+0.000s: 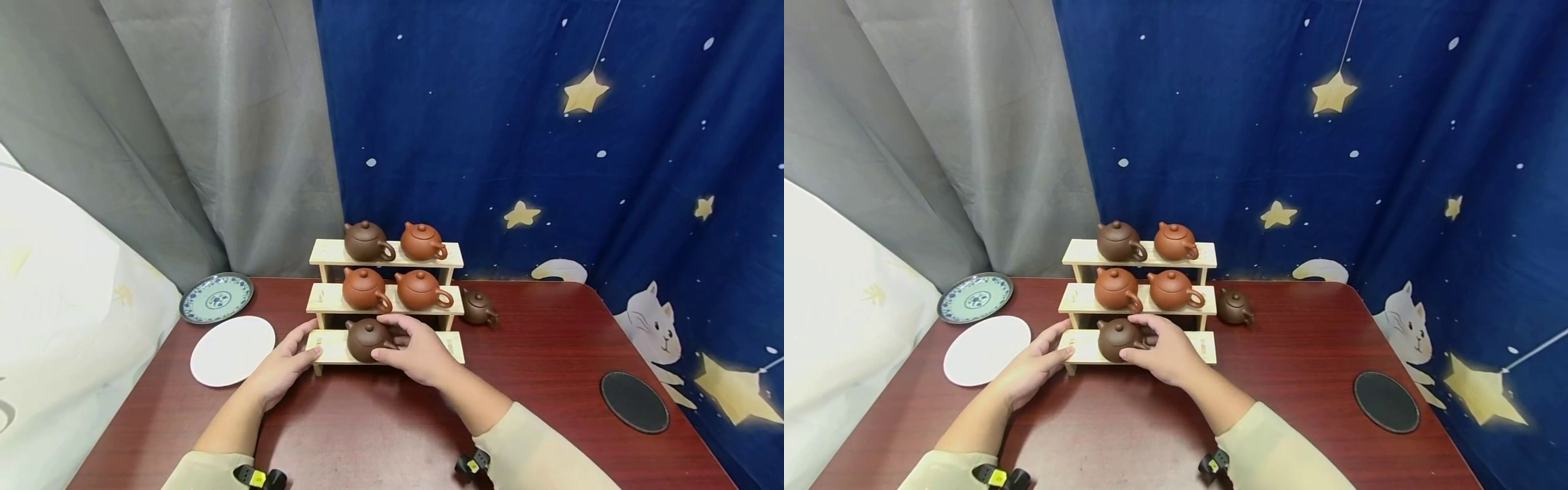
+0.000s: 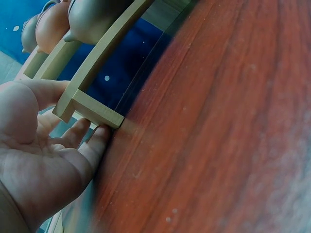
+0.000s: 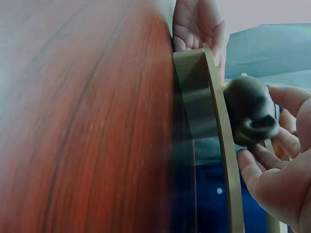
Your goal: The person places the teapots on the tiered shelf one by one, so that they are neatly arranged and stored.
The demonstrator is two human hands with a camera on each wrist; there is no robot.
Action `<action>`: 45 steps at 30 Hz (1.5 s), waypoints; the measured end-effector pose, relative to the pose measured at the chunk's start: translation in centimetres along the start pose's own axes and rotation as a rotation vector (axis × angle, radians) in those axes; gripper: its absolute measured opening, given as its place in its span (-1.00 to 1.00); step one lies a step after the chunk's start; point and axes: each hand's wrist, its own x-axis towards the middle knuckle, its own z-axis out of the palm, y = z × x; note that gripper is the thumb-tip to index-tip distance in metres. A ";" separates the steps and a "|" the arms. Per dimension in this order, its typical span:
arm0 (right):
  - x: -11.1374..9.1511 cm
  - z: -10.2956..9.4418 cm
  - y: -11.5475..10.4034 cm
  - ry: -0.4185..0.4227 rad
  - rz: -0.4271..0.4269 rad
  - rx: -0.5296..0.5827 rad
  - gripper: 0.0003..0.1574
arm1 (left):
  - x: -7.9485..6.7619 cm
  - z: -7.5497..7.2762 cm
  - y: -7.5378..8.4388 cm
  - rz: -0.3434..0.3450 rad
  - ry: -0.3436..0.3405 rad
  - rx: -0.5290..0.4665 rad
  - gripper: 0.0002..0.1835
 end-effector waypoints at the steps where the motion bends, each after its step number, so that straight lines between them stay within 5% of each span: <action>1: -0.2 -0.3 0.0 0.009 0.000 0.014 -0.25 | 0.0 0.0 0.0 0.001 -0.001 -0.001 -0.24; 20: -4.7 -9.4 2.0 0.276 -0.137 0.007 -0.45 | -0.1 0.1 0.1 -0.006 0.003 -0.008 -0.22; 32: -4.4 -14.6 5.4 0.434 -0.014 -0.022 -0.38 | 0.0 0.0 -0.1 0.003 -0.003 -0.012 -0.23; 45: -1.3 -16.6 9.4 0.399 0.157 -0.125 -0.17 | 0.0 0.0 0.0 -0.004 0.005 0.000 -0.22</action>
